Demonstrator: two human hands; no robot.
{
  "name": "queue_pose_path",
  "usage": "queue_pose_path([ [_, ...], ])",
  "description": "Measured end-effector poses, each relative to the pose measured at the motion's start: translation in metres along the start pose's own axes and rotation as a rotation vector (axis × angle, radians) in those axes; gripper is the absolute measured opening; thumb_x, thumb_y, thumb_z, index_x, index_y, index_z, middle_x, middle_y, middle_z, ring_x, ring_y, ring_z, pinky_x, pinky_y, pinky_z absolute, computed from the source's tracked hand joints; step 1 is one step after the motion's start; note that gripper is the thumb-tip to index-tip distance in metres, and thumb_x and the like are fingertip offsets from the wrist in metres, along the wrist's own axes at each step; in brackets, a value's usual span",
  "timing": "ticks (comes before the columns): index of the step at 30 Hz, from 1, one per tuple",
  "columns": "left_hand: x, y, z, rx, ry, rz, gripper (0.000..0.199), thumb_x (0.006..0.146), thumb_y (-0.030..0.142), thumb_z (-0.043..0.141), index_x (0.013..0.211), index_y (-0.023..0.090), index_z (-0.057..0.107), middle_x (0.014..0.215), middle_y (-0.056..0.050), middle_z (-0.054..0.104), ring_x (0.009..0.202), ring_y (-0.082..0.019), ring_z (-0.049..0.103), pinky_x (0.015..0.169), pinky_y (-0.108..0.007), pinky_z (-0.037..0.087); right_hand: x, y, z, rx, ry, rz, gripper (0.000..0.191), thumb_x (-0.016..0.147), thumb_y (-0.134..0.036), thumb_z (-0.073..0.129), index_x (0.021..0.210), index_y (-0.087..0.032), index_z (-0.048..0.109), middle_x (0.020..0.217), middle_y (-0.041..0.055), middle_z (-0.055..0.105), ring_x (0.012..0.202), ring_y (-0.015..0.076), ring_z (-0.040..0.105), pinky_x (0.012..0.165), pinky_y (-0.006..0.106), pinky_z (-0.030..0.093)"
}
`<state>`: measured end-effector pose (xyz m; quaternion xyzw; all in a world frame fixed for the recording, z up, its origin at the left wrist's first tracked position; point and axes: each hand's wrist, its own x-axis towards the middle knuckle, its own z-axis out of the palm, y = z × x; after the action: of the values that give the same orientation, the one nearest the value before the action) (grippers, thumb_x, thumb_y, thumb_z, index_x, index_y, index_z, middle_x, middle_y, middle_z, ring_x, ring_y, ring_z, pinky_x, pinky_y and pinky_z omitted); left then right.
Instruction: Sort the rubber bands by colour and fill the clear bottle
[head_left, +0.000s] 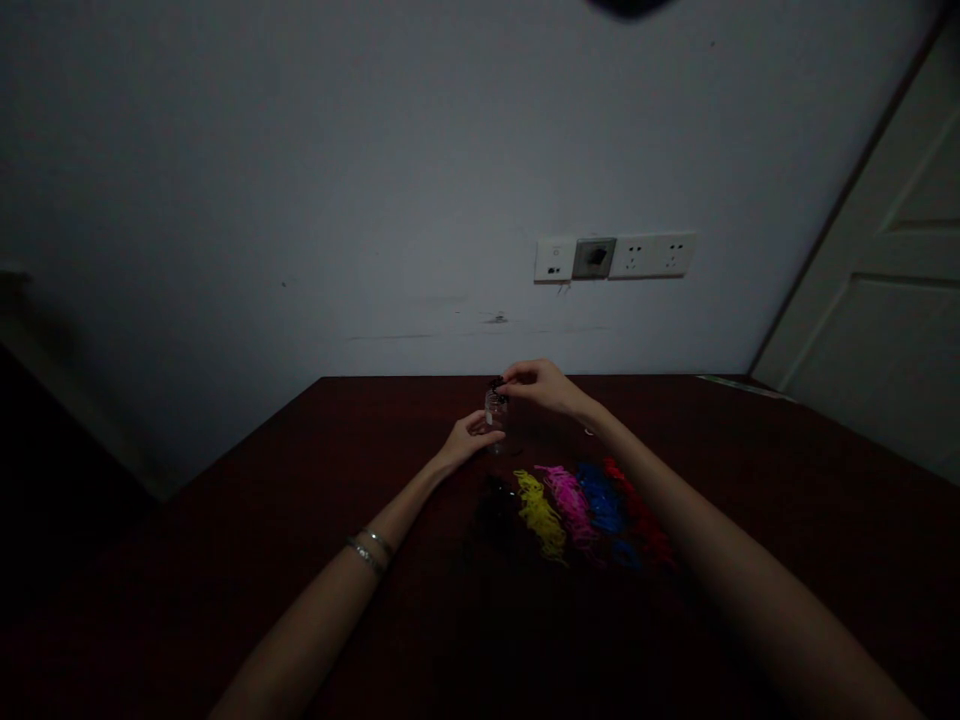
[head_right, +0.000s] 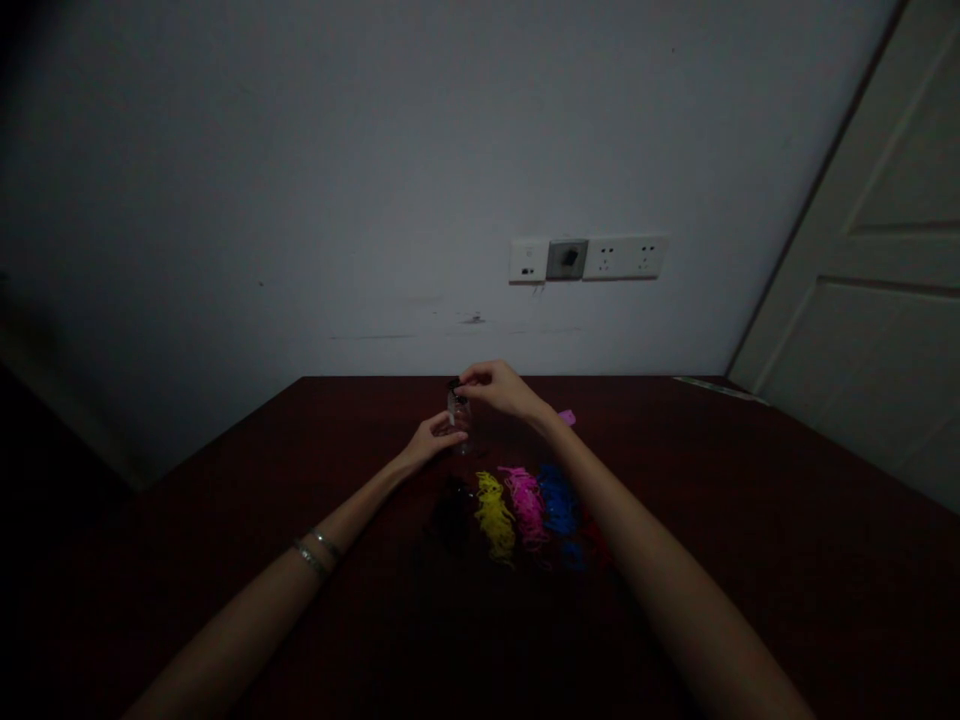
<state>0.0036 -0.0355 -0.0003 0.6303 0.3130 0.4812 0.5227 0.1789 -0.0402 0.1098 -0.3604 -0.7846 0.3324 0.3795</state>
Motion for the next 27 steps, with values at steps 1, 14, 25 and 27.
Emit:
queue_pose_path([
  [1, 0.0, 0.0, 0.0, 0.001, 0.004, -0.007, 0.045, 0.054, 0.029, 0.076, 0.092, 0.011, 0.06, 0.089, -0.006, 0.065, 0.087, -0.017, 0.058, 0.088, -0.033, 0.041, 0.002, 0.001, 0.001, -0.002, 0.018, -0.012, 0.021, 0.068, -0.032, 0.062, 0.079, -0.015, 0.064, 0.075, 0.0036, 0.062, 0.07, 0.0132, 0.054, 0.066, 0.028, 0.042],
  [14, -0.001, 0.004, 0.003, -0.011, 0.006, -0.013, 0.046, 0.053, 0.03, 0.077, 0.092, 0.011, 0.06, 0.088, -0.006, 0.065, 0.085, -0.017, 0.059, 0.086, -0.032, 0.041, 0.007, 0.019, 0.014, -0.109, 0.11, -0.091, 0.022, 0.072, -0.032, 0.059, 0.085, -0.014, 0.063, 0.077, 0.0047, 0.062, 0.072, 0.0151, 0.054, 0.068, 0.029, 0.042],
  [25, -0.001, 0.004, 0.002, -0.014, 0.004, -0.018, 0.048, 0.053, 0.03, 0.077, 0.094, 0.012, 0.059, 0.089, -0.005, 0.064, 0.086, -0.016, 0.059, 0.087, -0.031, 0.041, 0.012, 0.022, 0.017, -0.188, 0.065, -0.079, 0.025, 0.076, -0.033, 0.054, 0.091, -0.015, 0.062, 0.079, 0.0056, 0.06, 0.073, 0.0149, 0.053, 0.068, 0.029, 0.041],
  [27, -0.001, 0.003, 0.002, -0.008, 0.002, -0.019, 0.049, 0.053, 0.03, 0.077, 0.095, 0.012, 0.059, 0.089, -0.005, 0.065, 0.087, -0.017, 0.059, 0.087, -0.032, 0.042, 0.011, 0.022, 0.016, -0.179, 0.077, -0.083, 0.025, 0.075, -0.034, 0.056, 0.089, -0.015, 0.063, 0.077, 0.005, 0.06, 0.072, 0.0147, 0.053, 0.067, 0.028, 0.041],
])
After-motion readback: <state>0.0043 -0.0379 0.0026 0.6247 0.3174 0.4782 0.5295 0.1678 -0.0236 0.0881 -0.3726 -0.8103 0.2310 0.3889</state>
